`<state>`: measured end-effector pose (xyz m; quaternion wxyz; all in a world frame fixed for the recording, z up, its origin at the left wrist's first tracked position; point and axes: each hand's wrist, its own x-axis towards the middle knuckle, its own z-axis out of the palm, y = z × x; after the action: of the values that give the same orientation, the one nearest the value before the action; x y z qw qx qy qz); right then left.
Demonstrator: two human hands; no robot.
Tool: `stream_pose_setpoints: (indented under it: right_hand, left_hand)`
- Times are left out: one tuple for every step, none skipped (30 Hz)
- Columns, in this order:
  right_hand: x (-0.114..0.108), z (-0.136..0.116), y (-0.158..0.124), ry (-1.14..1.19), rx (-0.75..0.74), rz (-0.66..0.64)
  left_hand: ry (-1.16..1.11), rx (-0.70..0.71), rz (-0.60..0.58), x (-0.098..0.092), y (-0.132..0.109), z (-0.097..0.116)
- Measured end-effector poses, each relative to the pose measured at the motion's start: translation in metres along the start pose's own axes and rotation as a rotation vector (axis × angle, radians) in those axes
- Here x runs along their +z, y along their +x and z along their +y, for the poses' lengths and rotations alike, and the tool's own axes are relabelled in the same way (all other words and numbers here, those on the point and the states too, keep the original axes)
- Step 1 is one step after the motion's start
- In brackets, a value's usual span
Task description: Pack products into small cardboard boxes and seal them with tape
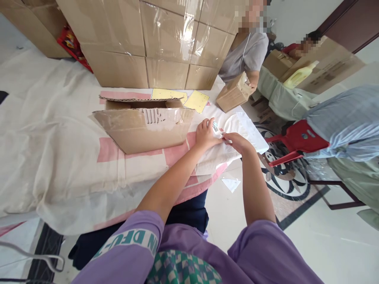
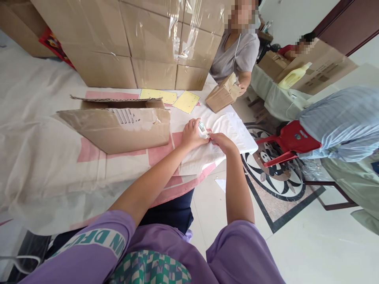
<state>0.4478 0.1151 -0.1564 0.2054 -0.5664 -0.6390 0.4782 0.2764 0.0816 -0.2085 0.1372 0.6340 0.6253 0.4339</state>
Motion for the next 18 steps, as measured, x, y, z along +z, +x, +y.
stream_pose_setpoints:
  right_hand:
    - [-0.0001, 0.0009, 0.0010, 0.020, 0.009, 0.000]
    - [-0.0003, 0.0017, 0.0019, 0.046, 0.022, -0.002]
    - [-0.0005, 0.0025, 0.0027, 0.072, 0.034, -0.002]
    - [-0.0006, 0.0032, 0.0033, 0.092, 0.040, 0.001]
    - [-0.0007, 0.0039, 0.0037, 0.111, 0.045, 0.007]
    - [-0.0006, 0.0044, 0.0040, 0.127, 0.047, 0.014]
    - [-0.0005, 0.0048, 0.0040, 0.142, 0.048, 0.021]
    - [-0.0004, 0.0049, 0.0037, 0.155, 0.048, 0.027]
    - [-0.0004, 0.0047, 0.0031, 0.165, 0.048, 0.032]
    - [-0.0005, 0.0042, 0.0023, 0.174, 0.047, 0.033]
    - [-0.0008, 0.0034, 0.0013, 0.181, 0.047, 0.032]
    - [-0.0013, 0.0023, 0.0002, 0.187, 0.048, 0.028]
    - [-0.0019, 0.0011, -0.0008, 0.192, 0.050, 0.022]
    - [-0.0025, -0.0003, -0.0016, 0.196, 0.052, 0.015]
    - [-0.0030, -0.0014, -0.0022, 0.199, 0.054, 0.010]
    - [-0.0033, -0.0023, -0.0025, 0.200, 0.056, 0.006]
    - [-0.0033, -0.0028, -0.0025, 0.200, 0.059, 0.005]
    - [-0.0030, -0.0027, -0.0025, 0.198, 0.063, 0.006]
  left_hand:
    - [0.001, -0.001, -0.005, -0.0002, 0.0000, 0.0000]
    - [0.002, -0.002, -0.007, -0.0002, 0.0001, -0.0002]
    - [0.002, -0.003, -0.006, 0.0000, 0.0003, -0.0004]
    - [0.001, -0.002, -0.004, 0.0003, 0.0004, -0.0006]
    - [-0.001, -0.002, -0.001, 0.0006, 0.0005, -0.0009]
    - [-0.002, -0.002, 0.001, 0.0010, 0.0006, -0.0011]
    - [-0.001, -0.001, 0.002, 0.0014, 0.0007, -0.0013]
    - [0.001, -0.002, 0.003, 0.0017, 0.0007, -0.0014]
    - [0.005, -0.001, 0.003, 0.0020, 0.0008, -0.0015]
    - [0.009, 0.000, 0.003, 0.0022, 0.0009, -0.0016]
    - [0.010, 0.002, 0.001, 0.0023, 0.0010, -0.0017]
    - [0.010, 0.005, -0.001, 0.0023, 0.0011, -0.0018]
    - [0.008, 0.006, -0.002, 0.0023, 0.0011, -0.0018]
    - [0.005, 0.006, -0.002, 0.0023, 0.0011, -0.0019]
    - [0.003, 0.005, -0.001, 0.0022, 0.0011, -0.0019]
    - [0.001, 0.003, 0.002, 0.0022, 0.0009, -0.0019]
    - [-0.001, 0.003, 0.007, 0.0021, 0.0006, -0.0018]
    - [-0.004, 0.004, 0.011, 0.0021, 0.0003, -0.0017]
